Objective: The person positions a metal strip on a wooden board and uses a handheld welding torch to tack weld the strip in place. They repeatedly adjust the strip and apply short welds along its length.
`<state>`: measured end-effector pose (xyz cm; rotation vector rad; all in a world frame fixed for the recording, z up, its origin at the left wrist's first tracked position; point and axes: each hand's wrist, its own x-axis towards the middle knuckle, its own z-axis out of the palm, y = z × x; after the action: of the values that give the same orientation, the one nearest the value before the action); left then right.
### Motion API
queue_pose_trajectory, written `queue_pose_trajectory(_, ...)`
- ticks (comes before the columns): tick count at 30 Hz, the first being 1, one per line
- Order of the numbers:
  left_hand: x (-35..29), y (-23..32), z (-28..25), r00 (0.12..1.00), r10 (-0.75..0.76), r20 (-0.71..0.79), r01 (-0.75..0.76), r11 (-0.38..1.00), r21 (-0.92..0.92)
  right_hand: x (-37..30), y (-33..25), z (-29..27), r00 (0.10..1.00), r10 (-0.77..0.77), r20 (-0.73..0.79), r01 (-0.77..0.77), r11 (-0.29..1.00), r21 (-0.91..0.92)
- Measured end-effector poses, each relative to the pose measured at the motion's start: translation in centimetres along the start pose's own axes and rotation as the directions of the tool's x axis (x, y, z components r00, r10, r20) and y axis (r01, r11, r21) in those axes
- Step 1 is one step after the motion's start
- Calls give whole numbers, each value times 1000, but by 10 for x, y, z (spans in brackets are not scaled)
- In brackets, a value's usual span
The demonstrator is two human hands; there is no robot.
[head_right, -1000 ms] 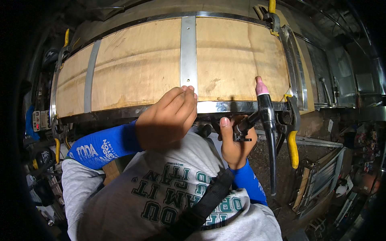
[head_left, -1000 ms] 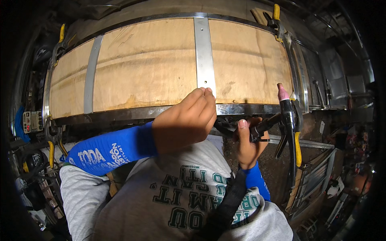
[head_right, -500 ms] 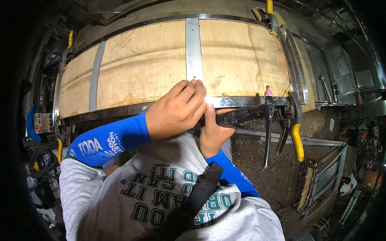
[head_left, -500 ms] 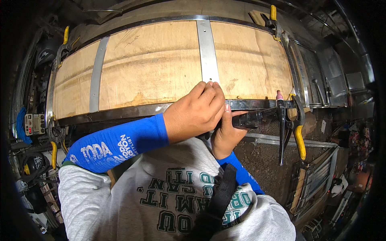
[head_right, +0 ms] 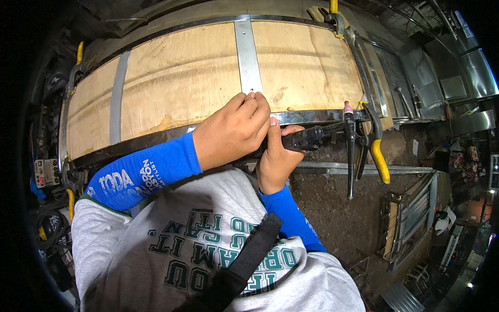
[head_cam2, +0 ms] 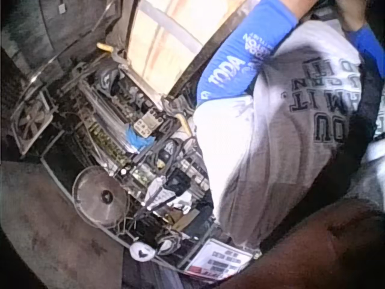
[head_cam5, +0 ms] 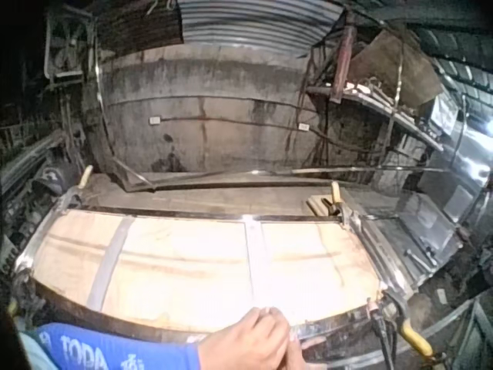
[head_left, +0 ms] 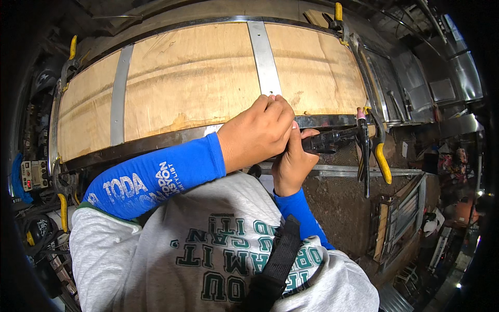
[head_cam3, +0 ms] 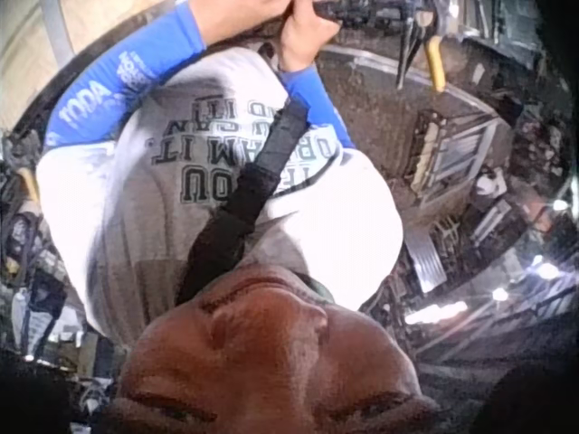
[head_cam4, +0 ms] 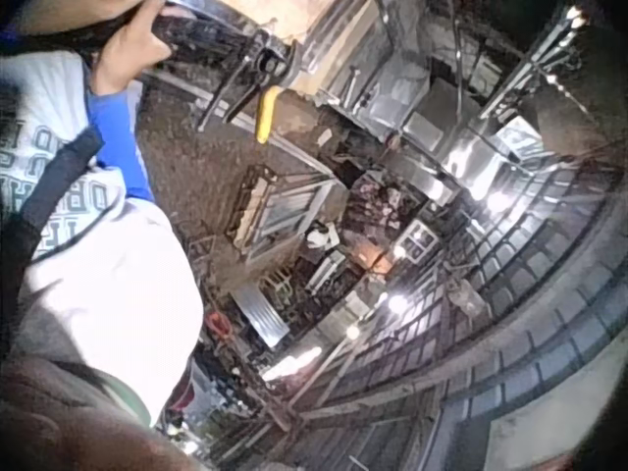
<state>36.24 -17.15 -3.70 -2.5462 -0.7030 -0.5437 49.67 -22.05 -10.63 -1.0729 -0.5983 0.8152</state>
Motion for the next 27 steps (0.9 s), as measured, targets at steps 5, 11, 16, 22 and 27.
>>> queue_pose_trajectory(5, -1, -1, 0, 1000, 7, -3, -7, 1000, -6, -1, 2, 3, 1000, -18, 18, 17, 998, 56)
queue_pose_trajectory(11, 2, -1, 1, 999, 38, 25, -38, 999, -11, 1, 7, -2, 999, -16, 42, 12, 995, 100)
queue_pose_trajectory(16, 2, -2, 1, 1000, 19, 23, -18, 999, -34, 4, 12, -2, 999, -39, 35, 36, 996, 81)
queue_pose_trajectory(22, -12, -38, -16, 985, -129, 113, 170, 815, -553, -6, 13, -2, 991, 137, -9, -129, 951, 280)
queue_pose_trajectory(27, 10, -131, -10, 917, -265, 299, 399, 641, -656, -12, -8, 24, 999, 41, -3, -39, 976, 215)
